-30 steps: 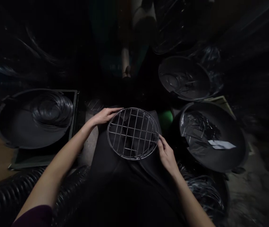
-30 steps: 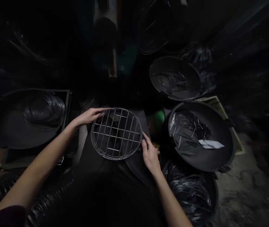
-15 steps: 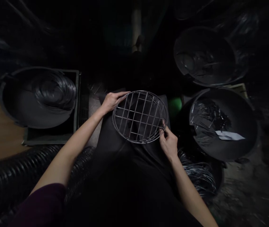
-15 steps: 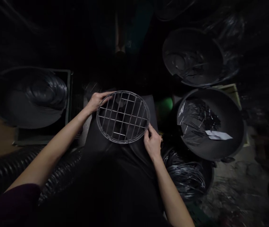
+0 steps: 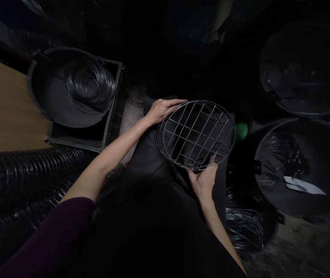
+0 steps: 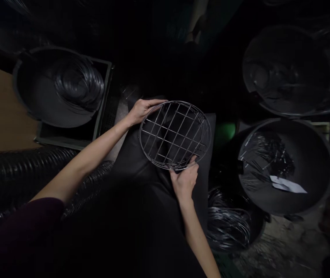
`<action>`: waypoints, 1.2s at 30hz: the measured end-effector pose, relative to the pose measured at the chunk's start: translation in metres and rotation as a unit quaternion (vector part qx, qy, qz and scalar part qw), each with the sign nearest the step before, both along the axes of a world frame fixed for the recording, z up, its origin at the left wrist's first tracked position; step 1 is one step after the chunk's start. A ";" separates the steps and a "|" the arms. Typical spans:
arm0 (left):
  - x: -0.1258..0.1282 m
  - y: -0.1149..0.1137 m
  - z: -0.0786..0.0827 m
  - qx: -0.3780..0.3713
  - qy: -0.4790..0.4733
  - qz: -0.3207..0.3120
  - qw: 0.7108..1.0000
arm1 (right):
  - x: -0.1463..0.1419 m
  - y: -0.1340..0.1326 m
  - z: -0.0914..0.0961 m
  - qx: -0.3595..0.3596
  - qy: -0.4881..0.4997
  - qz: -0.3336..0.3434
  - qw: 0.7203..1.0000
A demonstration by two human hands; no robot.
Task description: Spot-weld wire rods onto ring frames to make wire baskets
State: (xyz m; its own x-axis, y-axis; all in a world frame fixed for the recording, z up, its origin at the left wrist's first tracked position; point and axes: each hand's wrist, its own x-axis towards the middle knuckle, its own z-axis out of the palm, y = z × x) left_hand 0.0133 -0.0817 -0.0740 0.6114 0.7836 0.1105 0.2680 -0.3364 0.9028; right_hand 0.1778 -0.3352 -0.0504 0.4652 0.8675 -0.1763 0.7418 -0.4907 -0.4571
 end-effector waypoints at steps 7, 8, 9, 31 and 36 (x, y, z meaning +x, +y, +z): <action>-0.007 0.001 0.010 -0.006 0.014 0.020 1.000 | 0.031 0.001 0.018 0.047 0.088 0.021 0.995; -0.009 0.001 0.015 -0.005 0.013 0.035 0.999 | 0.038 0.003 0.026 0.057 0.111 0.001 0.992; -0.012 0.001 0.021 -0.008 0.007 0.056 0.998 | 0.044 0.006 0.034 0.066 0.128 -0.024 0.989; -0.001 0.010 0.044 -0.012 0.033 -0.067 0.997 | 0.051 0.036 0.049 0.014 0.194 -0.062 0.979; 0.003 0.004 0.029 -0.032 -0.022 -0.050 0.998 | 0.033 0.026 0.029 0.146 0.201 -0.134 0.959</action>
State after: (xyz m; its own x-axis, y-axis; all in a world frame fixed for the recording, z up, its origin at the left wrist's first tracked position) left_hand 0.0165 -0.0775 -0.0451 0.6829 0.7248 0.0912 0.1957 -0.3018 0.9331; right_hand 0.2104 -0.3093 -0.0218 0.6233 0.7663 -0.1558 0.3427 -0.4468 -0.8264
